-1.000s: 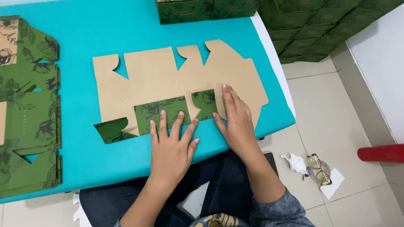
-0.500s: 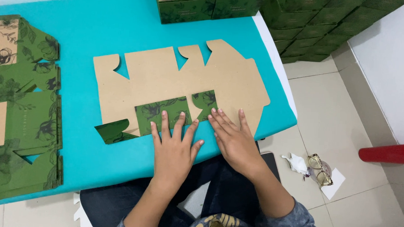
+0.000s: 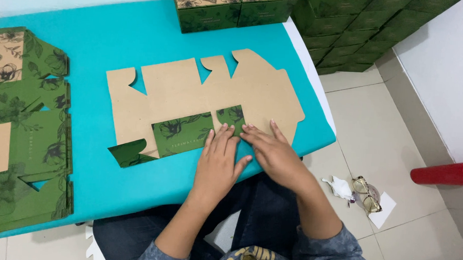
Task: The person assembles a flat cardboard box by folding the sides and tucking the flaps into place. They then place a decorative lid on top to complete the box.
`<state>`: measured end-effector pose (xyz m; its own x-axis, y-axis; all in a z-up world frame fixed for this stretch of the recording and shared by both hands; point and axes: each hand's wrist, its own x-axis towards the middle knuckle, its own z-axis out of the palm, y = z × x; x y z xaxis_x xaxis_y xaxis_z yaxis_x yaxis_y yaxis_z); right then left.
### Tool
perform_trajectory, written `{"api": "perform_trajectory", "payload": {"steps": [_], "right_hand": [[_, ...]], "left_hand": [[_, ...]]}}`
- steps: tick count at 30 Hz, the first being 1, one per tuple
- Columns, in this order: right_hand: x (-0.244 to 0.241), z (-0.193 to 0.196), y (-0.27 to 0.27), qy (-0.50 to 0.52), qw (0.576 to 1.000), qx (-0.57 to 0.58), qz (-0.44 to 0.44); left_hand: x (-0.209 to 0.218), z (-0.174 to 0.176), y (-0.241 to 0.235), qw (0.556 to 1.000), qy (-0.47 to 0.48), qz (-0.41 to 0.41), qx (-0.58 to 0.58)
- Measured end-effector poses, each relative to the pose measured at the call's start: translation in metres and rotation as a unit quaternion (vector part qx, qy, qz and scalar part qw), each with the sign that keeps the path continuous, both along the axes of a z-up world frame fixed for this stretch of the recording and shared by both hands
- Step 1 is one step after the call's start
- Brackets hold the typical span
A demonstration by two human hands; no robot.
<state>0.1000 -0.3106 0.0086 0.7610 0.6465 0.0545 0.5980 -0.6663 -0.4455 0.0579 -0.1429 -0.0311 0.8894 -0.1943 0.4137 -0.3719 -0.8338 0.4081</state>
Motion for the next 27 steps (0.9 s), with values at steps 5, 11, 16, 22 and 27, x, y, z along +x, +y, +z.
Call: {"api": "perform_trajectory", "payload": {"steps": [5, 11, 16, 22, 27], "right_hand": [[0.019, 0.006, -0.052, -0.006, 0.997, 0.02, -0.079], [0.017, 0.015, -0.08, 0.026, 0.992, 0.074, -0.096], [0.025, 0.001, -0.08, 0.025, 0.986, 0.11, -0.122], [0.039, -0.027, -0.065, -0.046, 0.968, 0.071, -0.237], [0.038, -0.04, -0.041, -0.21, 0.926, 0.025, -0.311]], "left_hand": [[-0.003, 0.005, 0.001, 1.0, 0.008, -0.008, 0.028], [0.001, 0.002, -0.006, 0.999, 0.015, 0.004, 0.051], [-0.001, 0.012, -0.016, 0.995, 0.034, 0.02, 0.089], [0.001, 0.017, -0.025, 0.993, 0.043, 0.03, 0.103], [0.005, 0.007, -0.036, 0.985, 0.019, 0.062, 0.162]]}}
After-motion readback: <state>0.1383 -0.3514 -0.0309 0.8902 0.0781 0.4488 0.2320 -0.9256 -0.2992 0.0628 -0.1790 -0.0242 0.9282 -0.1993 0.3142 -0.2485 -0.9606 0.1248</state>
